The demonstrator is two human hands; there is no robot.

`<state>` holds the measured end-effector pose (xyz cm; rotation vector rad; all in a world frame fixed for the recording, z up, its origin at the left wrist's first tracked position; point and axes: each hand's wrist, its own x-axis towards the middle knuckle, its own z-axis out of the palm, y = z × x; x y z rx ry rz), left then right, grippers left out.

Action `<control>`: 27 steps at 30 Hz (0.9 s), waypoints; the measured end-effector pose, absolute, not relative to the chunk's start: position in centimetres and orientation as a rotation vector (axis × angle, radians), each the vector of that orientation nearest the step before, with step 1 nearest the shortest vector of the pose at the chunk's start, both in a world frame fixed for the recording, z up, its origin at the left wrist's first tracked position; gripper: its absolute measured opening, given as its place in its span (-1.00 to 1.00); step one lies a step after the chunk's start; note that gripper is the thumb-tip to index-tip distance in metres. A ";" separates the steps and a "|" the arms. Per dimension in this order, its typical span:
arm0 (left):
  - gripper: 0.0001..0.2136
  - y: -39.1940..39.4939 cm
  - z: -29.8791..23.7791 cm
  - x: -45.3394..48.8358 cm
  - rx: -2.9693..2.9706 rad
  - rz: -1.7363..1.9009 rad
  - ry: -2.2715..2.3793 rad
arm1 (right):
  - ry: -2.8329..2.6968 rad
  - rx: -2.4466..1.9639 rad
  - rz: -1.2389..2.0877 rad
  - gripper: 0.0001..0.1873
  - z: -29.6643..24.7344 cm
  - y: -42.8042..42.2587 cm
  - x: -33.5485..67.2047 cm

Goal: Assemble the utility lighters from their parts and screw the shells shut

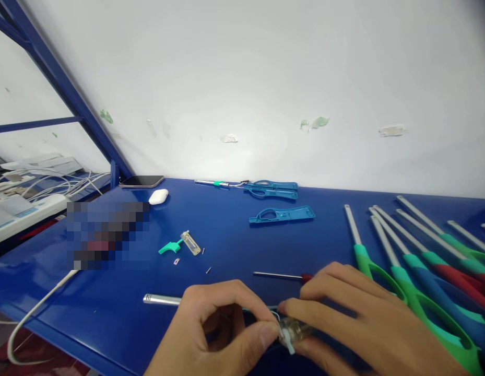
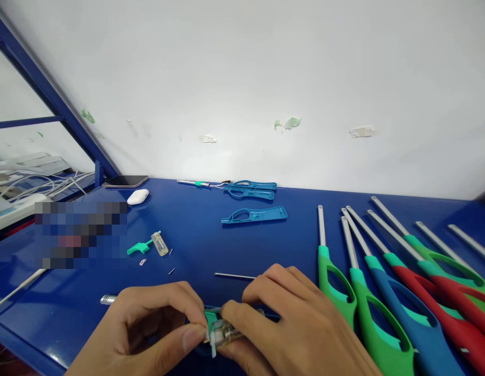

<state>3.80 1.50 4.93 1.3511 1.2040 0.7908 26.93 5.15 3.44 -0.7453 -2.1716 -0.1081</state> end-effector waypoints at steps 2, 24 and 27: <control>-0.69 1.5 4.8 3.9 1.345 0.792 1.197 | -2.176 -0.759 -0.113 -0.57 3.3 5.1 27.0; -0.71 1.4 4.8 4.2 1.619 0.859 1.291 | -2.217 -0.749 -0.087 -0.61 3.2 5.2 27.3; -0.72 1.4 4.9 4.2 1.672 0.870 1.273 | -2.216 -0.757 -0.107 -0.61 3.3 5.4 27.4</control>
